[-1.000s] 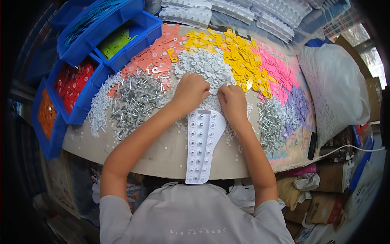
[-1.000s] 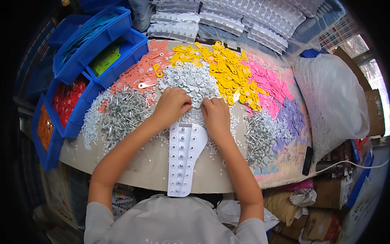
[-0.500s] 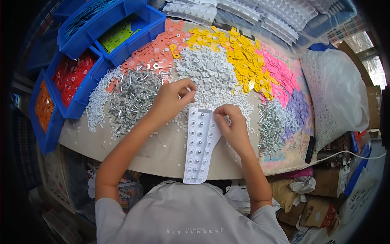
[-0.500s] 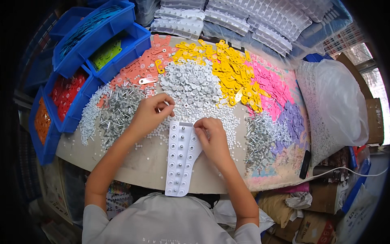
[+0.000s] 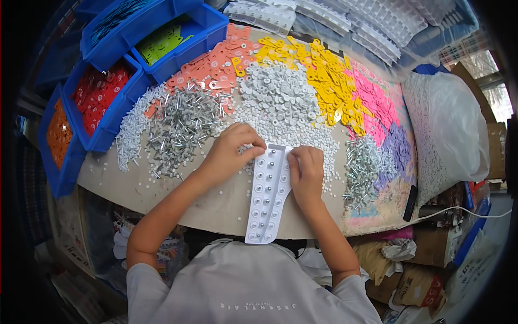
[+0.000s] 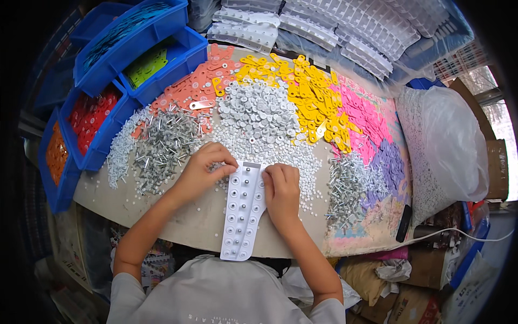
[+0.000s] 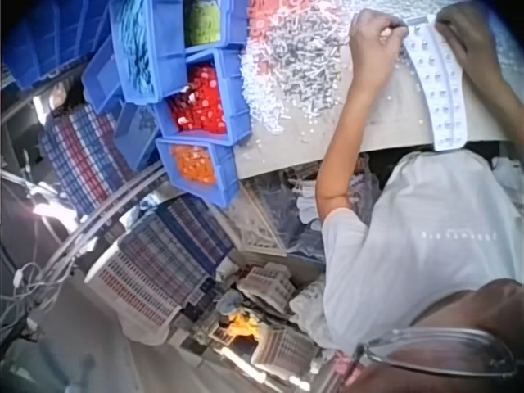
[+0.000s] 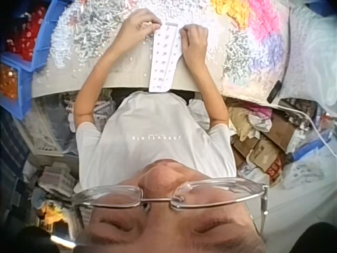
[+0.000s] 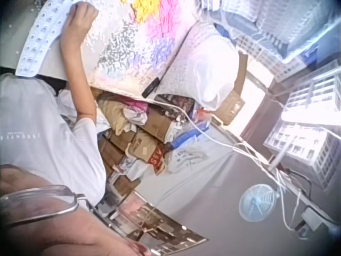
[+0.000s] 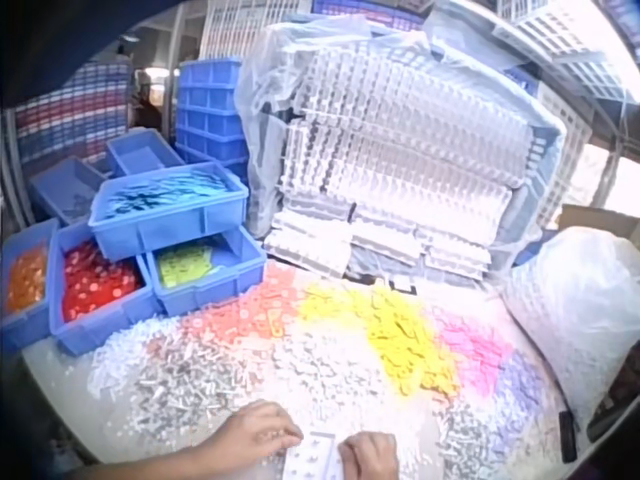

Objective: Assembling colorful toy xylophone components into a white plastic base.

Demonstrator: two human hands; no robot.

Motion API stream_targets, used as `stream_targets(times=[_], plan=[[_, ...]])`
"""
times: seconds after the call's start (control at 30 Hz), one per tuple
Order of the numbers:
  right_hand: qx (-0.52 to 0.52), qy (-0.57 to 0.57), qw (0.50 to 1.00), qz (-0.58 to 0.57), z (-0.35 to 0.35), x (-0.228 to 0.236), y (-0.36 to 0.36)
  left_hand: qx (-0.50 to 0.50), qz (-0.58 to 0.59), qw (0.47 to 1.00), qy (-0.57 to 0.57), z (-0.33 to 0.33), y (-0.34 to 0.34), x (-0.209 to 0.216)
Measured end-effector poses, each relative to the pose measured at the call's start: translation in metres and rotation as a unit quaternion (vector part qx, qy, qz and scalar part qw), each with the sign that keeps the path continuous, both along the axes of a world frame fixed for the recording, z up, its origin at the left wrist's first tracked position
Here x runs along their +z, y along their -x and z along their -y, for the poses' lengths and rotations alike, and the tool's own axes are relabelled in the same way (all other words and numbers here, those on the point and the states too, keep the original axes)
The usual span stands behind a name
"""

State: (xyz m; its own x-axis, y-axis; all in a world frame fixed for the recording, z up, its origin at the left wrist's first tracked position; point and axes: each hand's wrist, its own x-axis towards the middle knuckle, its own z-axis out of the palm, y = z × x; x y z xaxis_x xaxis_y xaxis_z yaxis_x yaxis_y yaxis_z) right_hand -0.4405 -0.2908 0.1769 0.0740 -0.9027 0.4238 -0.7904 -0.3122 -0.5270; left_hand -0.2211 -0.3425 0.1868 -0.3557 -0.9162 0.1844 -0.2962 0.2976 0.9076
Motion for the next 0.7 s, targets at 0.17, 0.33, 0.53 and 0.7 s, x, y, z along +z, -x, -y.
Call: stream_targets(times=[0.17,0.33,0.53,0.7], plan=[[-0.009,0.021,1.000,-0.010,-0.001,0.000,-0.002,-0.004,0.032,0.999,0.038,0.000,0.008,-0.016],[-0.016,0.029,0.999,-0.025,-0.002,0.000,-0.003,0.026,0.026,0.999,-0.017,-0.006,0.016,-0.009],[-0.013,0.035,0.999,-0.030,-0.001,-0.001,-0.004,0.046,0.038,0.996,0.072,-0.003,0.016,-0.014],[-0.010,0.034,0.999,-0.025,-0.001,-0.001,-0.003,0.002,0.114,0.955,0.274,-0.003,0.009,-0.017]])
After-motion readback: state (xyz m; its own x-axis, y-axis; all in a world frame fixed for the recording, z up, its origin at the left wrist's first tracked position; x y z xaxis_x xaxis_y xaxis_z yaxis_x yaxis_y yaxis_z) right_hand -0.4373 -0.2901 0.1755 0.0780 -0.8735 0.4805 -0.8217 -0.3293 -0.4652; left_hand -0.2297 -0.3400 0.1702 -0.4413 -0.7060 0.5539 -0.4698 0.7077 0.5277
